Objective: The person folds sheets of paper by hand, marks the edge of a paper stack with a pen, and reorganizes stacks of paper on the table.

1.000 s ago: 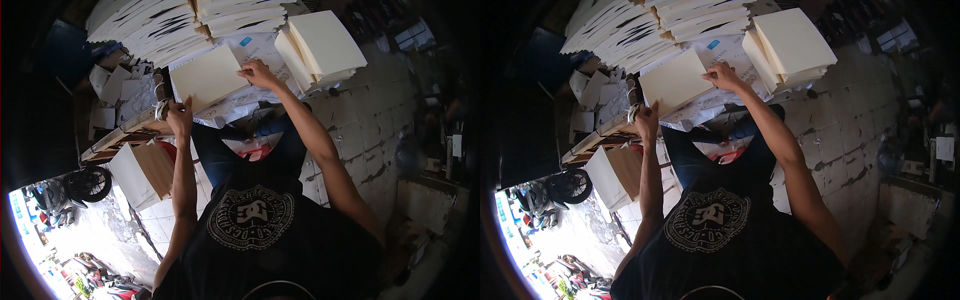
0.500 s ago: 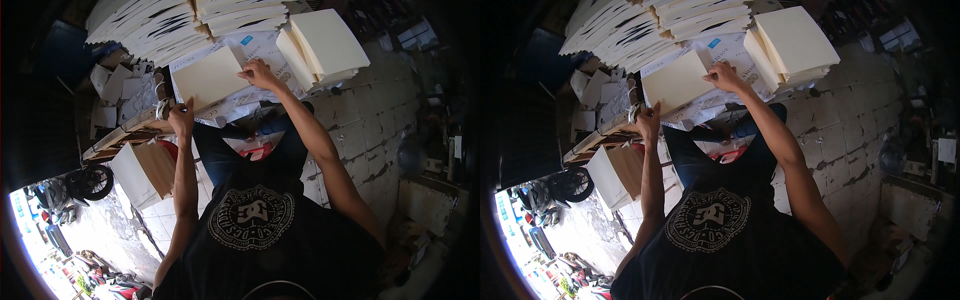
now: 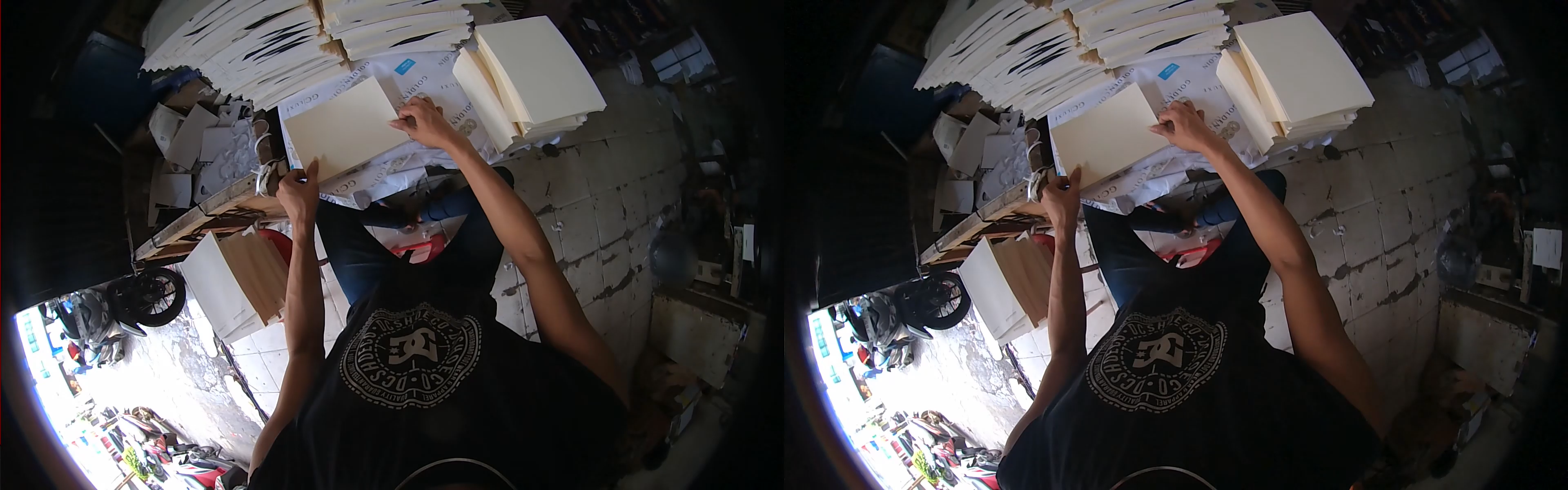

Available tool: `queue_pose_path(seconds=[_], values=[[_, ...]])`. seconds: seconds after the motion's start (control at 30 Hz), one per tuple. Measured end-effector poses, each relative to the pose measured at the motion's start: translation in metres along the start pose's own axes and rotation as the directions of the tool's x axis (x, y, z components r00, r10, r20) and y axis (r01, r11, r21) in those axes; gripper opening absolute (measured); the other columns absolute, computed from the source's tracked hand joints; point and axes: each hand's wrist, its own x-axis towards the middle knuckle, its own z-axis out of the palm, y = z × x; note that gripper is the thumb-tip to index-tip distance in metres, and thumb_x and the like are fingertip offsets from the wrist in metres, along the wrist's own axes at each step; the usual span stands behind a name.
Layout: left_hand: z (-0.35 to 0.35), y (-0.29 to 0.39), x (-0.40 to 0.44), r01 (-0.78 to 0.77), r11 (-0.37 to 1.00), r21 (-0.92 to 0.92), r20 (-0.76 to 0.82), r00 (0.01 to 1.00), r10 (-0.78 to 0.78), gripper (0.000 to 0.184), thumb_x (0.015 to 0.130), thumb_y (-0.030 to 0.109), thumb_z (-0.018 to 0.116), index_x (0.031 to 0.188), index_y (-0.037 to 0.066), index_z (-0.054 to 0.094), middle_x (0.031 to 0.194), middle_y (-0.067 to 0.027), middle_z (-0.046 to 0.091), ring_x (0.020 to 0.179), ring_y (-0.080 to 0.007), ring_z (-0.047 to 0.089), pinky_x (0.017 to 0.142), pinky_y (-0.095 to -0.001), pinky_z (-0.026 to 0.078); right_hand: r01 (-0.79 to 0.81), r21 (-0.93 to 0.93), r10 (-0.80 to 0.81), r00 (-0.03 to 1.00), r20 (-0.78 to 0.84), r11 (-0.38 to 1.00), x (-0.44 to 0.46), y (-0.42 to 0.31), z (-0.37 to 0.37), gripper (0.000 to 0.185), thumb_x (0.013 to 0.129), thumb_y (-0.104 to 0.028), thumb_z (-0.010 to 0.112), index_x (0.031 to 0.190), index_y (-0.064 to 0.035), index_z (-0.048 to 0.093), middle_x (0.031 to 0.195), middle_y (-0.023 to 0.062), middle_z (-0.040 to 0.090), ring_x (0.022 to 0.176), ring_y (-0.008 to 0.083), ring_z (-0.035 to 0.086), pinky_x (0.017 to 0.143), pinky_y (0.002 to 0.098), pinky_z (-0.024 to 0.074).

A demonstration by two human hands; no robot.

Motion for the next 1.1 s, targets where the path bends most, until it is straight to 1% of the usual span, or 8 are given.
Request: queue_pose_path(seconds=[0.27,0.37,0.47,0.57,0.67,0.77,0.87,1.1], values=[[-0.001,0.003,0.0,-0.021,1.0,0.008,-0.014,1.0,0.021,0.049,0.08,0.045,0.074,0.071,-0.003,0.068,0.059,-0.0219,0.061,0.057,-0.036,0.064,0.061,-0.0425,0.049,0.033,-0.014,-0.034,0.999,-0.026,0.999,0.0,0.002,0.002,0.031,0.085,-0.043,0.071,0.087,-0.0121,0.068,0.106,0.0071,0.058,0.109,0.0318,0.053,0.084,0.0507,0.0408],[0.002,0.0,0.001,-0.012,1.0,0.012,-0.002,1.0,0.012,0.048,0.08,0.044,0.074,0.071,-0.003,0.069,0.062,-0.023,0.062,0.06,-0.0378,0.065,0.062,-0.0433,0.05,0.0,-0.026,0.0,1.0,0.01,1.0,-0.002,-0.007,-0.007,0.028,0.085,-0.04,0.072,0.091,-0.0124,0.069,0.107,0.0084,0.059,0.109,0.0319,0.054,0.087,0.0511,0.0422],[0.003,-0.002,0.002,-0.015,0.999,0.038,-0.004,1.0,0.015,0.047,0.079,0.043,0.075,0.071,-0.003,0.069,0.064,-0.0242,0.063,0.064,-0.0395,0.066,0.064,-0.0439,0.051,0.221,0.04,-0.208,0.955,-0.213,0.974,-0.007,-0.005,-0.004,0.026,0.087,-0.036,0.071,0.103,-0.0158,0.072,0.114,0.009,0.062,0.112,0.031,0.054,0.093,0.0501,0.0433],[0.003,-0.001,0.001,-0.001,1.0,0.008,-0.009,1.0,0.001,0.046,0.078,0.042,0.075,0.073,-0.003,0.07,0.066,-0.0248,0.064,0.066,-0.0409,0.067,0.066,-0.0441,0.052,0.283,-0.125,-0.289,0.957,-0.032,0.951,-0.024,-0.016,-0.019,0.033,0.085,-0.036,0.071,0.114,-0.0203,0.072,0.125,0.0088,0.062,0.115,0.0289,0.053,0.097,0.0484,0.0435],[0.001,0.001,0.002,0.015,1.0,0.021,0.012,1.0,-0.015,0.046,0.078,0.042,0.075,0.073,-0.003,0.07,0.066,-0.0252,0.064,0.066,-0.0412,0.067,0.068,-0.044,0.052,0.317,-0.213,-0.311,0.948,0.061,0.924,-0.032,-0.029,-0.032,0.043,0.082,-0.038,0.073,0.122,-0.0227,0.069,0.134,0.0051,0.059,0.115,0.0259,0.053,0.097,0.0432,0.0405],[0.002,-0.002,0.003,0.011,0.999,0.052,0.023,1.0,-0.012,0.049,0.079,0.044,0.074,0.079,-0.005,0.071,0.067,-0.0235,0.065,0.064,-0.0349,0.068,0.065,-0.0399,0.051,0.321,-0.225,-0.321,0.946,0.041,0.92,-0.03,-0.021,-0.023,0.048,0.078,-0.042,0.074,0.121,-0.0229,0.069,0.133,-0.0001,0.061,0.115,0.0235,0.053,0.096,0.0422,0.0396],[0.0,-0.002,0.003,0.042,0.999,0.018,0.046,0.998,-0.043,0.049,0.079,0.045,0.074,0.08,-0.004,0.072,0.068,-0.0237,0.066,0.066,-0.0349,0.069,0.066,-0.0395,0.052,0.336,-0.23,-0.345,0.939,-0.002,0.914,-0.03,-0.022,-0.022,0.043,0.078,-0.044,0.072,0.116,-0.0235,0.071,0.127,-0.0062,0.064,0.108,0.021,0.054,0.091,0.0428,0.0421],[-0.018,0.003,-0.006,0.087,0.994,-0.074,0.103,0.992,-0.079,0.045,0.081,0.041,0.074,0.083,-0.004,0.073,0.069,-0.0206,0.068,0.066,-0.0313,0.07,0.068,-0.0397,0.053,0.312,-0.251,-0.321,0.947,0.007,0.916,-0.028,-0.02,-0.018,0.045,0.078,-0.044,0.073,0.118,-0.0242,0.07,0.125,-0.0052,0.066,0.11,0.0212,0.052,0.09,0.0412,0.0399]])
